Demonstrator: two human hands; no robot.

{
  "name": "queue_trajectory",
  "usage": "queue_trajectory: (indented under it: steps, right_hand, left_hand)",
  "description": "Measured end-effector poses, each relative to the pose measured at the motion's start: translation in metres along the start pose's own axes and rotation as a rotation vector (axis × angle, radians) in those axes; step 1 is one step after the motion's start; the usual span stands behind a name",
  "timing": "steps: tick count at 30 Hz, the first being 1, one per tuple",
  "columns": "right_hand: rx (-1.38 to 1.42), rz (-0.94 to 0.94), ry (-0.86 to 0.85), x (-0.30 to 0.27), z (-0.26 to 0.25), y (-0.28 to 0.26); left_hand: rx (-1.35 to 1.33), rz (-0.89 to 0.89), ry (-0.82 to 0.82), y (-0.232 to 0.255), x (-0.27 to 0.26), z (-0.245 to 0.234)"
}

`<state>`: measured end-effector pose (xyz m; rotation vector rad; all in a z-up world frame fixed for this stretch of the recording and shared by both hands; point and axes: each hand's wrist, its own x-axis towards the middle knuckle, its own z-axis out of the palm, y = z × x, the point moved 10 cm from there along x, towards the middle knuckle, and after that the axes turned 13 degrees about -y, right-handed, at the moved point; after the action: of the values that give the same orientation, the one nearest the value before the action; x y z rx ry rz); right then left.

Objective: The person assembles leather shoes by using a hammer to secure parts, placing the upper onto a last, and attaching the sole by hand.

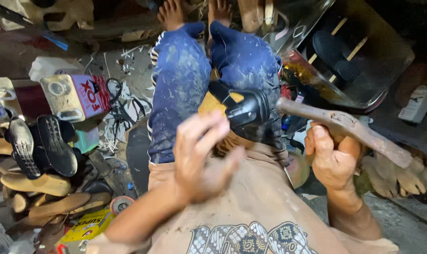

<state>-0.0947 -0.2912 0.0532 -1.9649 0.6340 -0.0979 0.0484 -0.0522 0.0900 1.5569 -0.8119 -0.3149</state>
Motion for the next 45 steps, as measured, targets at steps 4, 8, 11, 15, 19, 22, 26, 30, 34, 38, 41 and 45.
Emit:
queue_trajectory:
  steps: [4, 8, 11, 15, 19, 22, 26, 30, 34, 38, 41, 45]
  right_hand:
    - [0.012, -0.199, 0.016, -0.003, -0.004, -0.038]
    - [-0.516, -0.280, -0.287, 0.011, 0.020, -0.046]
    - [-0.461, -0.222, -0.245, 0.015, 0.015, -0.047]
    - [0.198, -0.326, 0.118, -0.013, 0.009, -0.018]
    - [-0.424, -0.426, 0.078, -0.010, 0.025, -0.007]
    - [-0.252, -0.362, 0.162, 0.000, 0.005, -0.030]
    - [0.070, -0.279, 0.109, 0.025, -0.008, -0.023]
    - [-0.016, -0.340, 0.075, 0.040, 0.003, -0.055]
    - [-0.111, -0.209, -0.083, 0.051, 0.046, -0.033]
    - [-0.147, -0.123, -0.105, 0.027, 0.071, -0.005]
    - [-0.164, -0.040, -0.057, 0.002, 0.070, 0.014]
    - [-0.173, -0.029, 0.031, 0.015, 0.057, 0.018]
  left_hand:
    - [0.391, 0.024, -0.215, -0.043, 0.015, 0.019]
    - [0.318, 0.038, -0.199, -0.048, 0.016, 0.021]
    - [0.358, 0.055, -0.193, -0.049, 0.017, 0.020]
    - [0.374, 0.041, -0.151, -0.050, 0.016, 0.016]
    - [0.226, -0.001, -0.032, -0.057, 0.028, 0.000]
    - [0.149, -0.111, 0.023, -0.043, 0.035, -0.026]
    - [-0.113, -0.416, 0.080, -0.066, 0.026, -0.016]
    - [-0.169, -0.597, 0.053, -0.112, 0.008, 0.007]
    - [-0.147, -0.560, 0.071, -0.113, 0.004, 0.011]
    - [-0.136, -0.518, 0.047, -0.110, 0.005, 0.009]
    - [-0.182, -0.490, 0.041, -0.106, 0.006, 0.006]
    - [-0.232, -0.498, 0.025, -0.114, 0.003, 0.010]
